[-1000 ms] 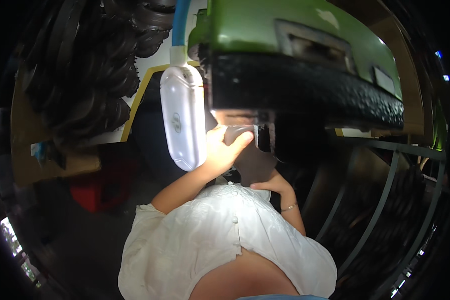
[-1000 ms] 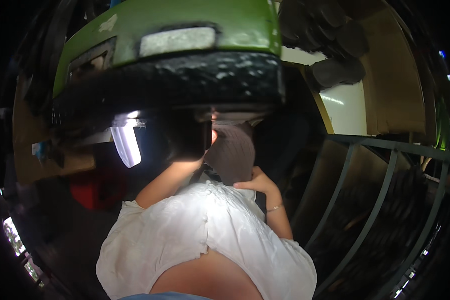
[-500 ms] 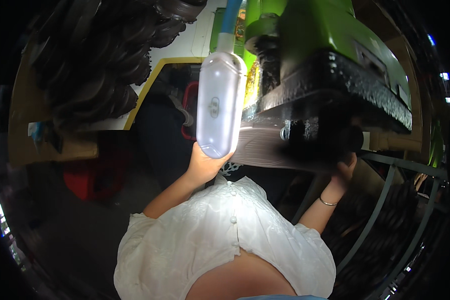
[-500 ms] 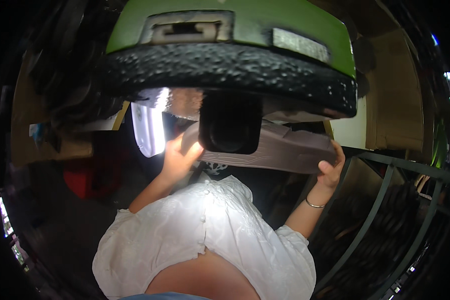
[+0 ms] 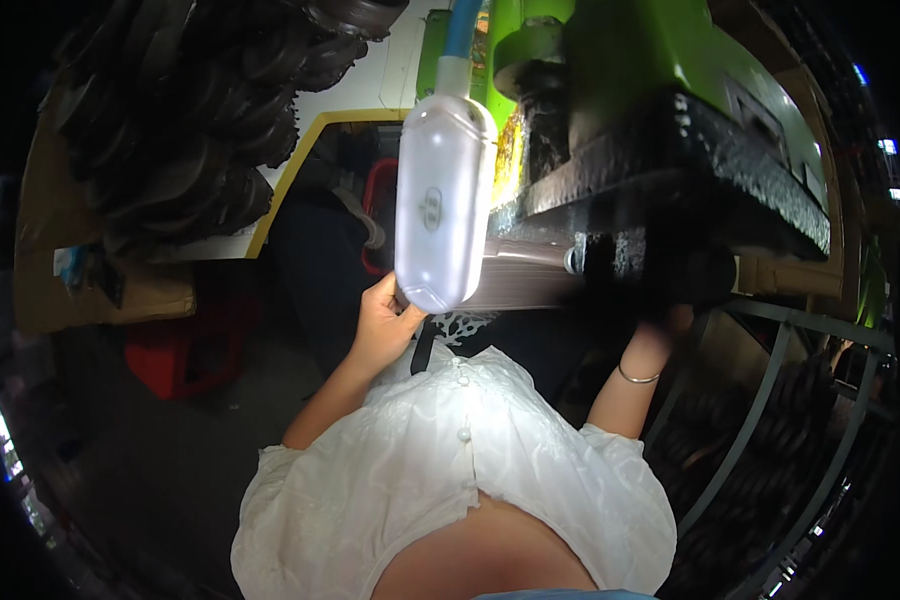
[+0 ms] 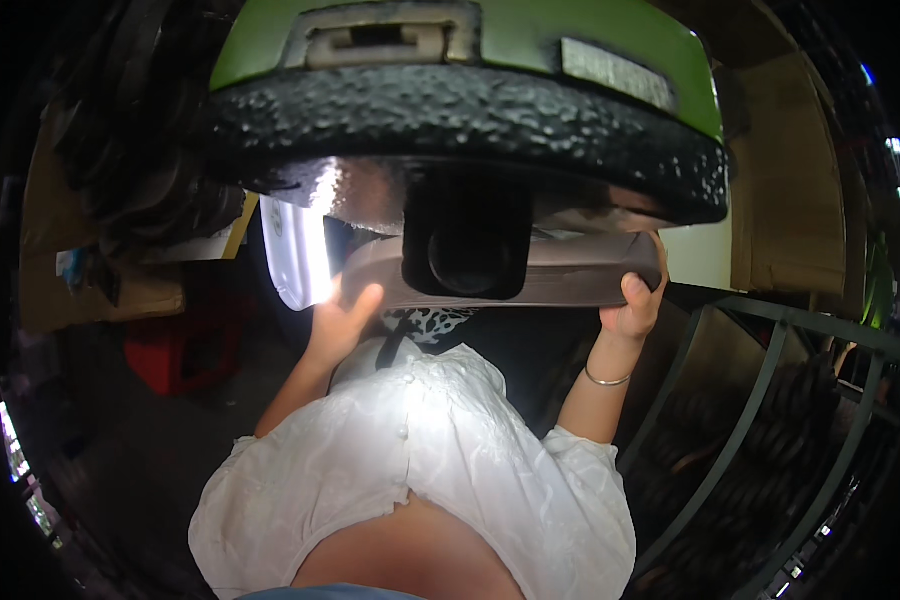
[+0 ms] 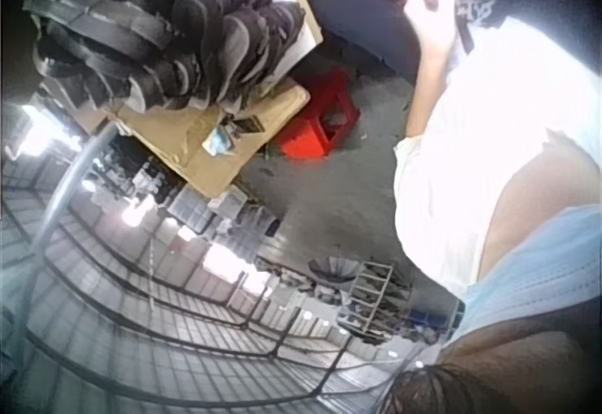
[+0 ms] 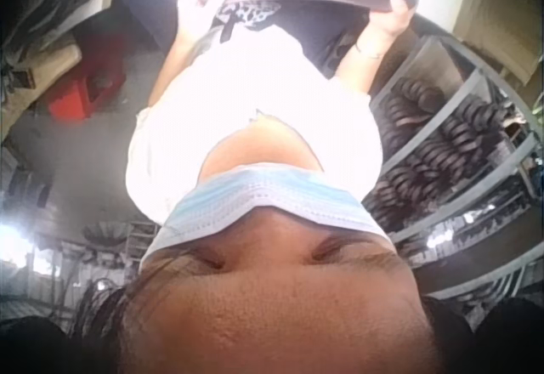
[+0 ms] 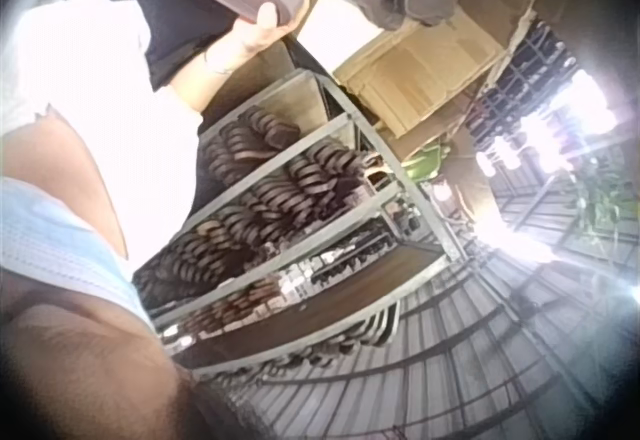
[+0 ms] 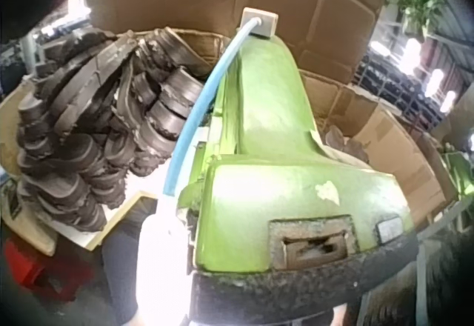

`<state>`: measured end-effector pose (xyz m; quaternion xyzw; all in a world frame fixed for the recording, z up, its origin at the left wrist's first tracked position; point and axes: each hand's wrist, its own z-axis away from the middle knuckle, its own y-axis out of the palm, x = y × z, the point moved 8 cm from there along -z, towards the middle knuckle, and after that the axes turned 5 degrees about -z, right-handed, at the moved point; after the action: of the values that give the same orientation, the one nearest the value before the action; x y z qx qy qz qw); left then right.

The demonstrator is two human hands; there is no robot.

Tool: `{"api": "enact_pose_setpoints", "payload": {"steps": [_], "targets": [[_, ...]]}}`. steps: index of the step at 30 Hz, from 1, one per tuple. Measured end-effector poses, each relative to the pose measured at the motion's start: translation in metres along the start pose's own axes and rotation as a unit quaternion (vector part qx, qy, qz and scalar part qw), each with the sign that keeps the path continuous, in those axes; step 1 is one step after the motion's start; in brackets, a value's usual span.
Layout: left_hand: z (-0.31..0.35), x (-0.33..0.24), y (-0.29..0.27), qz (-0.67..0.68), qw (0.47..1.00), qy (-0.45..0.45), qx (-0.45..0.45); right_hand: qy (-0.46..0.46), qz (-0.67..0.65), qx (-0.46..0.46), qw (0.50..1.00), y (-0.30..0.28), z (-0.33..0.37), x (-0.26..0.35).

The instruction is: The person retrieves multiple dark-colored sandals from a metal rack and uses a green grinding machine to smooth the soles. The person holds each sandal against the rotating grinding wheel, moving it back and forth to even out the surface, then places the finished sandal on a nearby table.

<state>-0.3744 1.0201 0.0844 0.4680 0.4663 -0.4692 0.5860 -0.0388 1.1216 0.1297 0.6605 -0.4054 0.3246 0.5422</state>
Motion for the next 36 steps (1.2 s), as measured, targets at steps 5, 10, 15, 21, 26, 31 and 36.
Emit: {"api": "enact_pose_setpoints", "payload": {"steps": [5, 10, 15, 21, 26, 31, 36], "targets": [[0.006, 0.010, -0.005, 0.034, 0.999, -0.029, -0.009, 0.006, -0.092, 0.076, 0.993, 0.036, -0.012, -0.002], [0.019, 0.007, -0.038, -0.018, 0.998, -0.007, -0.064, 0.063, -0.328, -0.121, 0.935, 0.029, 0.013, -0.062], [0.028, 0.000, -0.090, -0.046, 0.988, 0.005, -0.150, 0.001, -0.285, -0.019, 0.958, 0.034, 0.049, -0.105], [0.030, -0.008, -0.132, -0.061, 0.986, 0.015, -0.156, 0.083, -0.273, 0.014, 0.958, 0.114, 0.061, -0.124], [0.020, 0.025, -0.140, -0.087, 0.992, -0.057, -0.067, 0.016, -0.115, 0.123, 0.986, 0.137, 0.050, -0.098], [0.011, 0.053, -0.087, -0.265, 0.953, -0.120, 0.087, -0.102, 0.272, 0.198, 0.936, 0.149, 0.031, -0.073], [0.003, 0.021, 0.007, -0.186, 0.978, -0.055, 0.078, -0.061, 0.154, 0.174, 0.971, 0.149, 0.024, -0.064]]}}
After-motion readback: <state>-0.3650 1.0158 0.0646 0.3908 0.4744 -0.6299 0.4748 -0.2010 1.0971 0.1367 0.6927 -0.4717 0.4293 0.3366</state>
